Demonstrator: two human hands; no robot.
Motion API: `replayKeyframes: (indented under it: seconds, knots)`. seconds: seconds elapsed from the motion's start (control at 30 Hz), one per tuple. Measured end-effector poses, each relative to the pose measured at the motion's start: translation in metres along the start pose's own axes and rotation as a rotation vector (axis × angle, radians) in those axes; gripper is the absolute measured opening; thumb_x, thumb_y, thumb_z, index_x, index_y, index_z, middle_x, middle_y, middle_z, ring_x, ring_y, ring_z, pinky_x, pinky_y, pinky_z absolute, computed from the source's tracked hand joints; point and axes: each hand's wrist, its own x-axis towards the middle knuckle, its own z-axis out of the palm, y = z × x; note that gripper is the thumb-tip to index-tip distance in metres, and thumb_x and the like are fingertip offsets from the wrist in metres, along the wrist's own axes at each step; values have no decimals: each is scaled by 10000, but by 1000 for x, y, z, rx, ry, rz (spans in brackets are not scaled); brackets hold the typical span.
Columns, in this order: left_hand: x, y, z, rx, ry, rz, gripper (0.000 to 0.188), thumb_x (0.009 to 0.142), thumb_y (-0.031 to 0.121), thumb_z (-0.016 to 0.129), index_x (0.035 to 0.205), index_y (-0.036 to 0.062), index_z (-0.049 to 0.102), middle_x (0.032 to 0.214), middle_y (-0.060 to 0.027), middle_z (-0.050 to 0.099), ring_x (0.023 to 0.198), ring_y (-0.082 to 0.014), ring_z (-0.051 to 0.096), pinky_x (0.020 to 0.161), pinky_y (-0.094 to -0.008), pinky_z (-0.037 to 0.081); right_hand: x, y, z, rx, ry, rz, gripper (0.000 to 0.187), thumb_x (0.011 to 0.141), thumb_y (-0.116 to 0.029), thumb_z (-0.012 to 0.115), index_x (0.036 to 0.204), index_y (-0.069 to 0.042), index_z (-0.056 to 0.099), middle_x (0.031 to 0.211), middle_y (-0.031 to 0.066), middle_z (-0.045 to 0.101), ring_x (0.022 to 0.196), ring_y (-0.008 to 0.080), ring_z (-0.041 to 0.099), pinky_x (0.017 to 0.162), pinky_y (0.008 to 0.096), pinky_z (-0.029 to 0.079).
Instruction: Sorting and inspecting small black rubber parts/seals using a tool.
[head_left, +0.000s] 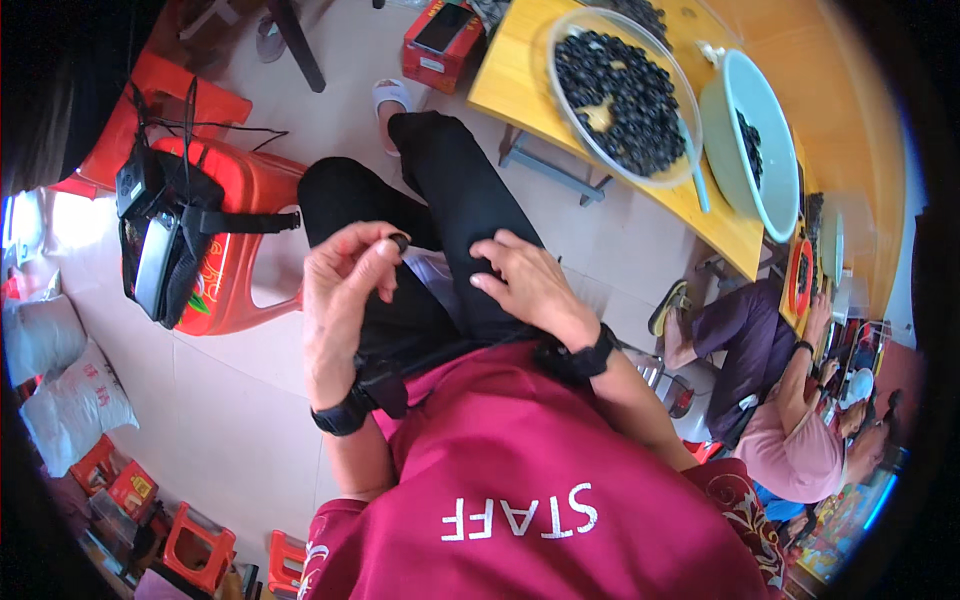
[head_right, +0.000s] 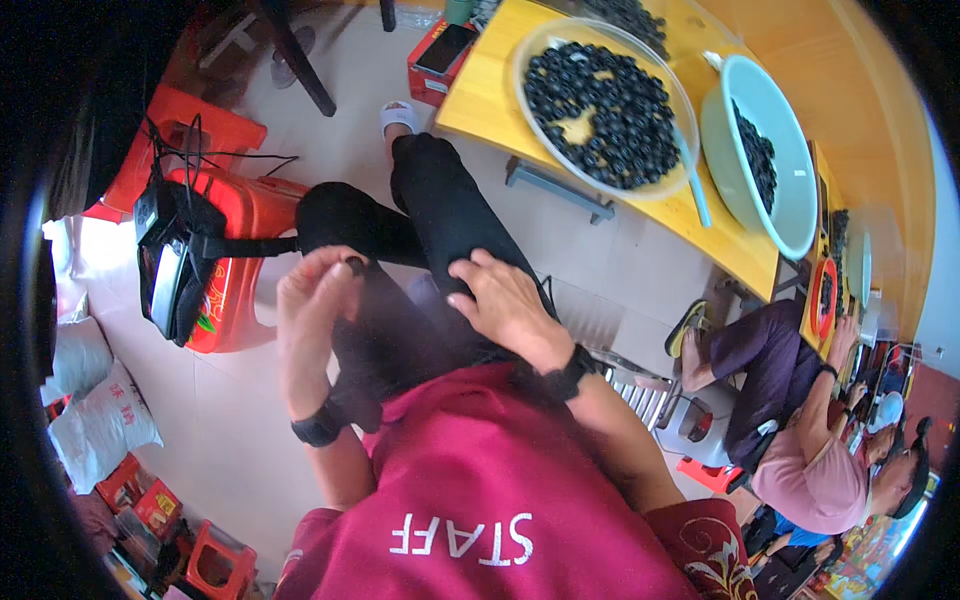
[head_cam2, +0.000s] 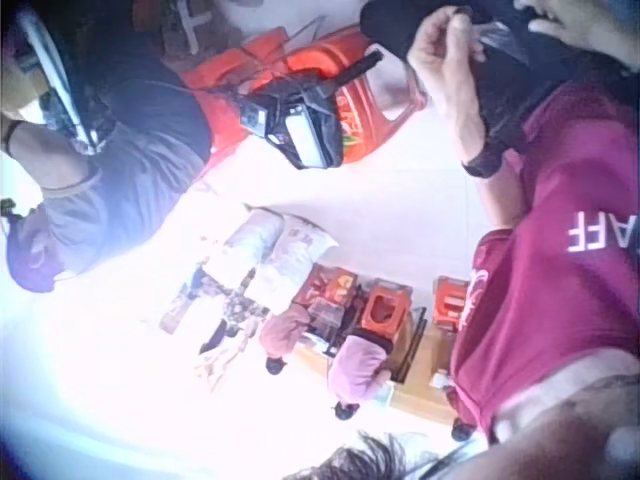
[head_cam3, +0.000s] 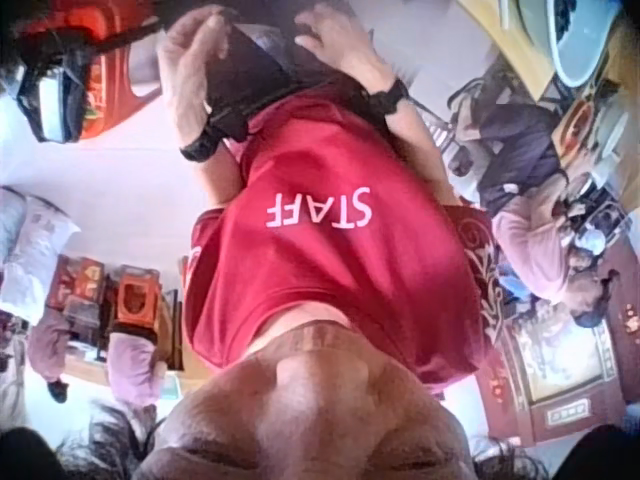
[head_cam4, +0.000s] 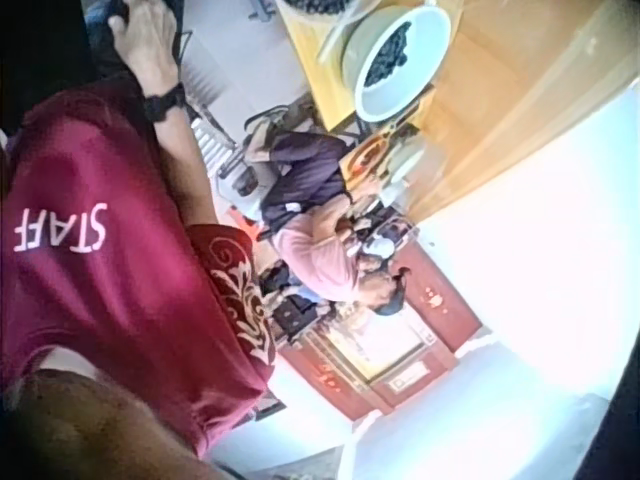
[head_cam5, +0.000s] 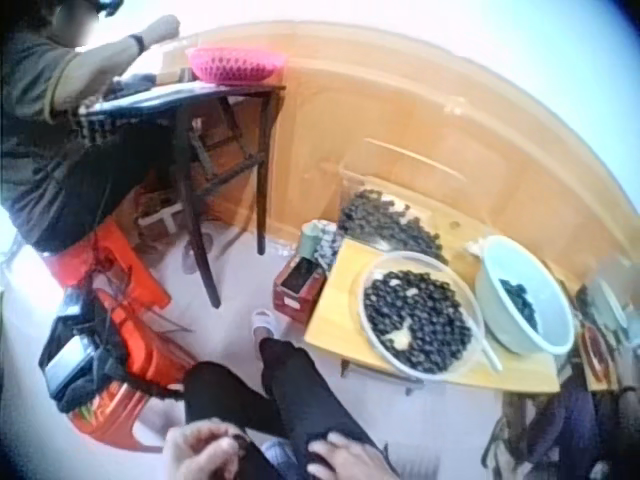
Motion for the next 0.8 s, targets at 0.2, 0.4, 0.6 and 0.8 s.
replayKeyframes:
  seconds: [0.2,0.4,0.6,0.8]
  knots:
    - [-10,8,21,102,-34,111,172,843,121,580,942,-16,611,711,-32,581,548,-51,498,488,-175,398,-5,27,0,100,-50,-122,274,737,-199,629,964,-52,583,838,126,525,843,298,537,743,378,438]
    - [-2,8,37,161,-154,104,202,865,182,571,948,0,602,706,-12,582,540,-46,479,495,-166,379,-1,49,2,214,-87,-212,271,713,-245,627,902,-52,640,862,139,607,889,292,567,796,364,442]
    - [31,-20,30,226,-216,10,218,865,217,577,924,9,605,674,2,582,526,-41,493,480,-153,402,5,59,-3,468,-327,-99,257,764,-230,616,940,-43,639,755,78,626,674,171,601,571,293,506]
    - [61,-49,-1,40,-157,-124,281,840,248,613,952,-8,585,690,-34,572,535,-63,508,484,-150,439,6,60,1,496,-357,10,238,789,-226,614,971,-75,634,730,34,583,666,126,568,542,264,512]
